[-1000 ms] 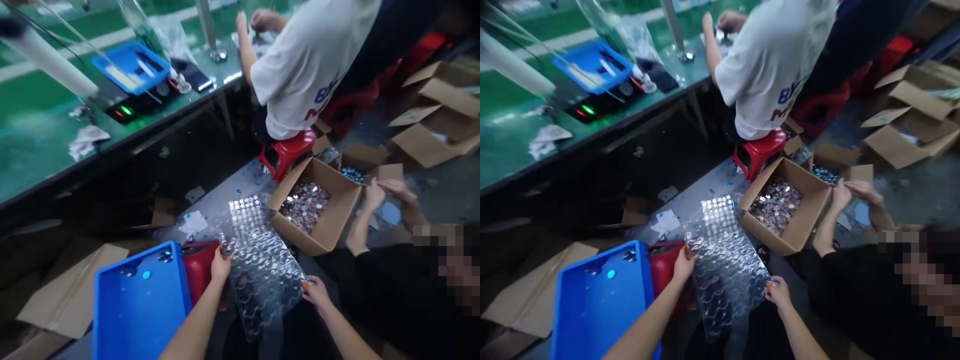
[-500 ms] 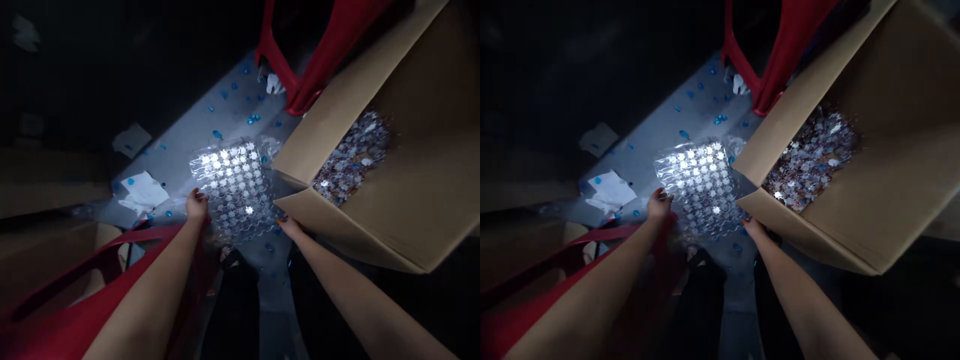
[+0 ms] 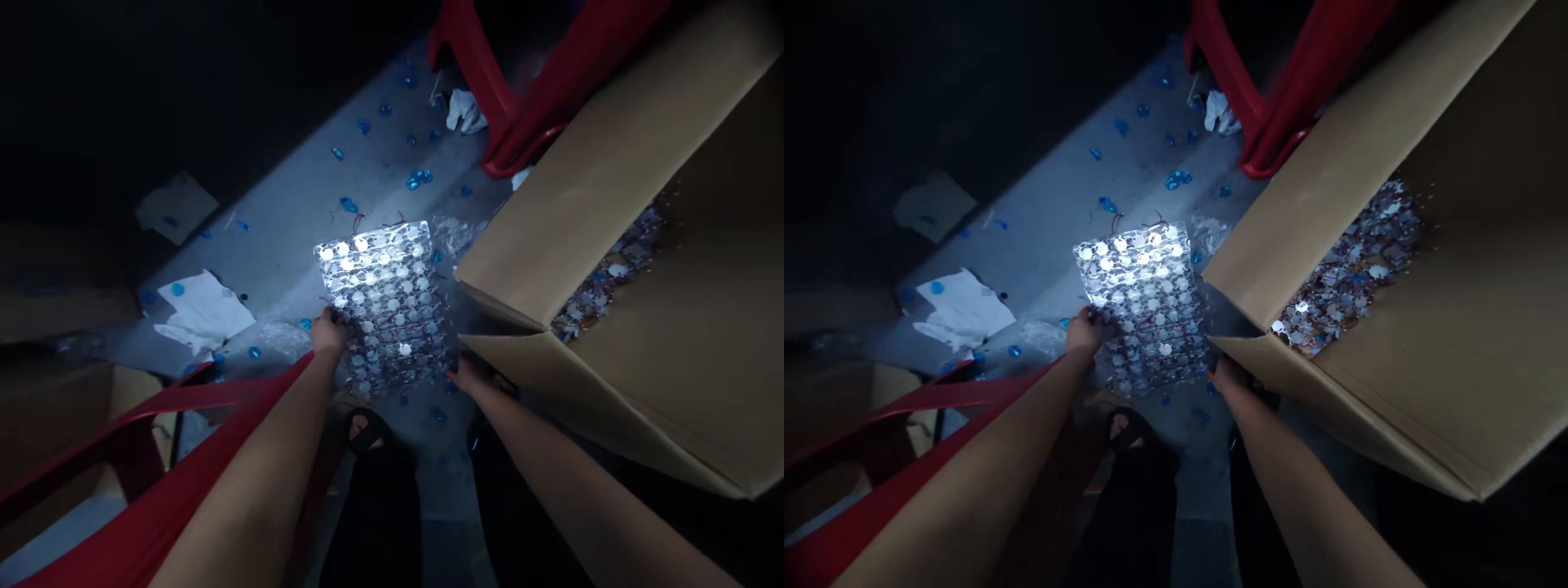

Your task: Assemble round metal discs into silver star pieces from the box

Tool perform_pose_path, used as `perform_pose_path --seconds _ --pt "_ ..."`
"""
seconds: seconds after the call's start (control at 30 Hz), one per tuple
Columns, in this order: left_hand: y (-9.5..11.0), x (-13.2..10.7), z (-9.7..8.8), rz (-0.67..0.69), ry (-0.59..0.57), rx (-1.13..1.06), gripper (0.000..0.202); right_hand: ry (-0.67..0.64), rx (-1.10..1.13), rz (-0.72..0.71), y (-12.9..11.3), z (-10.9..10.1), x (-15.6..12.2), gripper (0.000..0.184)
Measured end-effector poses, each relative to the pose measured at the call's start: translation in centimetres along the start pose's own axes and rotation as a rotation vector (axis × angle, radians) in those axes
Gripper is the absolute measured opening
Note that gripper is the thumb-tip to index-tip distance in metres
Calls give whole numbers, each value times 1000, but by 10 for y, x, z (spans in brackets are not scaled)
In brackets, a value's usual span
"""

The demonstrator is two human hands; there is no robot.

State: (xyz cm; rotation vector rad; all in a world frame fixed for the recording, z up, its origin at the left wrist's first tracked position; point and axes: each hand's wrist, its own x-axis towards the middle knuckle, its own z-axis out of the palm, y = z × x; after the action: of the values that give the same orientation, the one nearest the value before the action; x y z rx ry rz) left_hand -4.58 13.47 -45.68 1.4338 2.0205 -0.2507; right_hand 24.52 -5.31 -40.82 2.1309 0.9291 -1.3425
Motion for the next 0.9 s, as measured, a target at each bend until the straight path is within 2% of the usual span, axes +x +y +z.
perform_pose_path --seconds 0.1,0.27,0.33,0.4,0.5,0.57,0.63,0.8,0.9 --pt "-2 7 -4 -4 -11 19 42 86 1 -63 -1 -2 3 48" --pt "4 5 -15 13 83 14 65 220 43 -104 -16 -2 0 79" --pt "13 5 -17 61 140 1 81 322 89 -173 -33 -11 -1 86" --pt "25 6 -18 136 147 13 101 450 135 -279 -56 -23 3 91" --pt "40 12 -13 262 22 108 122 560 111 -412 -91 -40 21 103" --pt "45 15 -7 314 -69 176 123 537 50 -415 -108 -44 36 106" --pt "46 16 1 333 -100 211 121 477 2 -377 -117 -44 49 103" --pt "40 22 16 312 -104 248 122 368 -50 -343 -120 -42 61 106" --pt "43 30 15 262 -200 271 127 334 -57 -347 -120 -42 60 117"
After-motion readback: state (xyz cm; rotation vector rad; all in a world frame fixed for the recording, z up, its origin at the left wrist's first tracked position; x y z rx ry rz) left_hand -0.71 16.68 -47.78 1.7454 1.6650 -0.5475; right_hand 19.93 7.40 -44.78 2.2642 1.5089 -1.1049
